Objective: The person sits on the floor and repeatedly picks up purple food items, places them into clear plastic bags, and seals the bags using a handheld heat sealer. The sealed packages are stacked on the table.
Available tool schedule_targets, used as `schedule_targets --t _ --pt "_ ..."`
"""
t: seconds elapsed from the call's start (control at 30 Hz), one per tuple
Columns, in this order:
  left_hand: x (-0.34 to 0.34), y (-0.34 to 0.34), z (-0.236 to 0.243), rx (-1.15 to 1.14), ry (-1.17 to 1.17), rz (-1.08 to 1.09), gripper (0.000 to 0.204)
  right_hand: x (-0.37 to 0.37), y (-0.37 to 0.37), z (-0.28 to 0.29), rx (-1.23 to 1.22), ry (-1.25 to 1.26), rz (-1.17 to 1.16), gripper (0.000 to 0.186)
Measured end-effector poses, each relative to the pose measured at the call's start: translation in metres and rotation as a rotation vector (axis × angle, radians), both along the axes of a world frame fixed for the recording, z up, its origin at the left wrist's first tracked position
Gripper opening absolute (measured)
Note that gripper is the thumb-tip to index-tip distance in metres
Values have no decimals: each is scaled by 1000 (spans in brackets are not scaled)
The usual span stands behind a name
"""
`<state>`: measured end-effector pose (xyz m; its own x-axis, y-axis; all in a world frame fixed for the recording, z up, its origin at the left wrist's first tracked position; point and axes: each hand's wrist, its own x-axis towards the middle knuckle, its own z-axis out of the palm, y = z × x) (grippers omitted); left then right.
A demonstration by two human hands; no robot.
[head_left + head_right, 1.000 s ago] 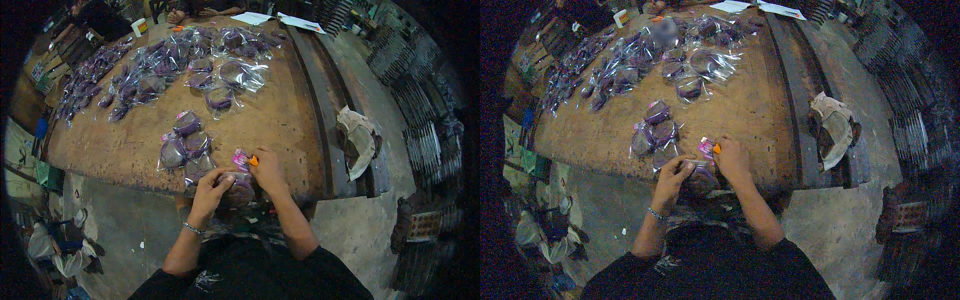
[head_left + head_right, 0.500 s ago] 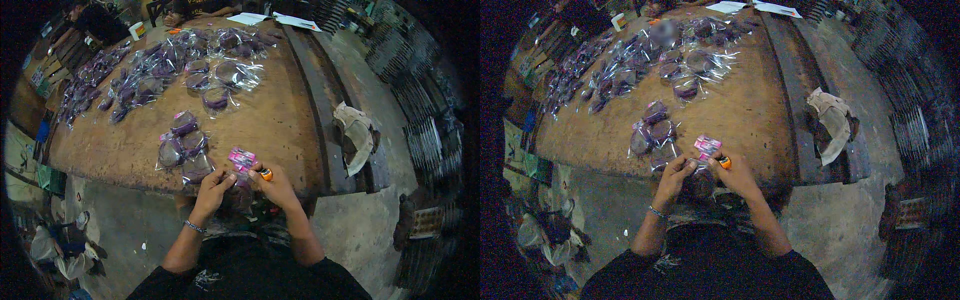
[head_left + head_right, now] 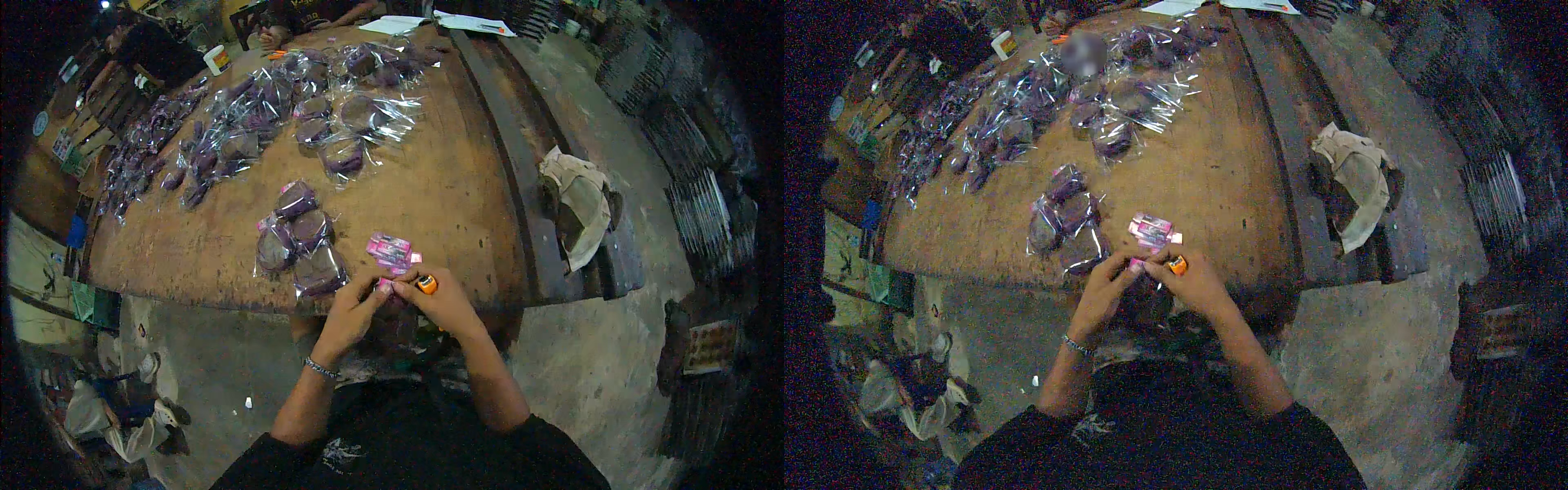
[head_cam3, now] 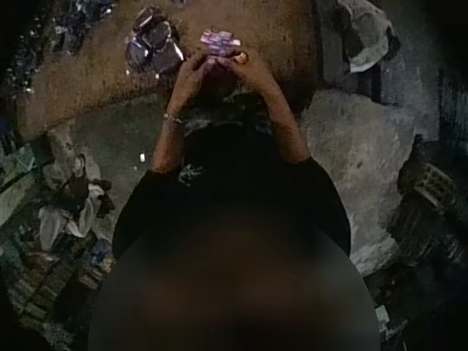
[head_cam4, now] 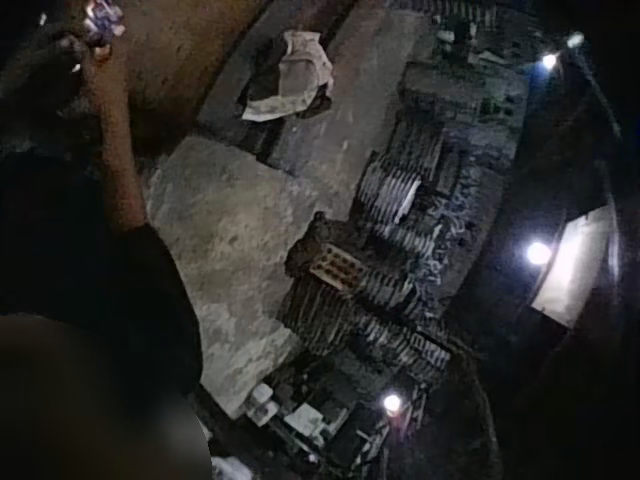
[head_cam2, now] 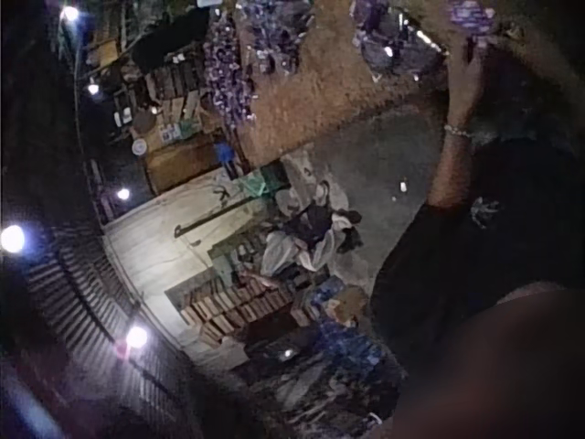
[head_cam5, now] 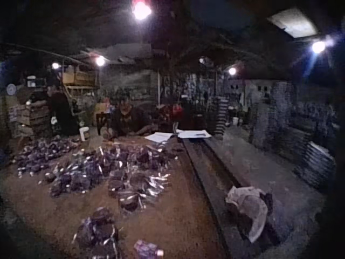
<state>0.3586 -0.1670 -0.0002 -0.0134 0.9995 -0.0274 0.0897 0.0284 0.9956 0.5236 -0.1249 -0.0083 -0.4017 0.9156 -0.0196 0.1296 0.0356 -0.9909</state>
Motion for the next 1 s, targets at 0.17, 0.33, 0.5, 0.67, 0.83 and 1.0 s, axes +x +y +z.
schedule_targets --t 0.17,0.33,0.5,0.67,0.83,1.0 --pt "3 -6 19 80 301 39 19 7 8 7 -210 174 7 25" --pt "20 -7 35 212 483 110 15 -9 16 18 -522 1026 -532 30" --pt "36 -10 38 154 614 132 19 -37 -5 15 -44 375 -549 35" --pt "33 -12 34 131 583 -55 18 -34 -2 11 -126 512 -551 38" --pt "10 -2 40 119 443 -140 24 -30 7 13 -206 583 -587 36" --pt "-74 39 56 66 58 186 30 3 27 5 -236 618 -752 31"
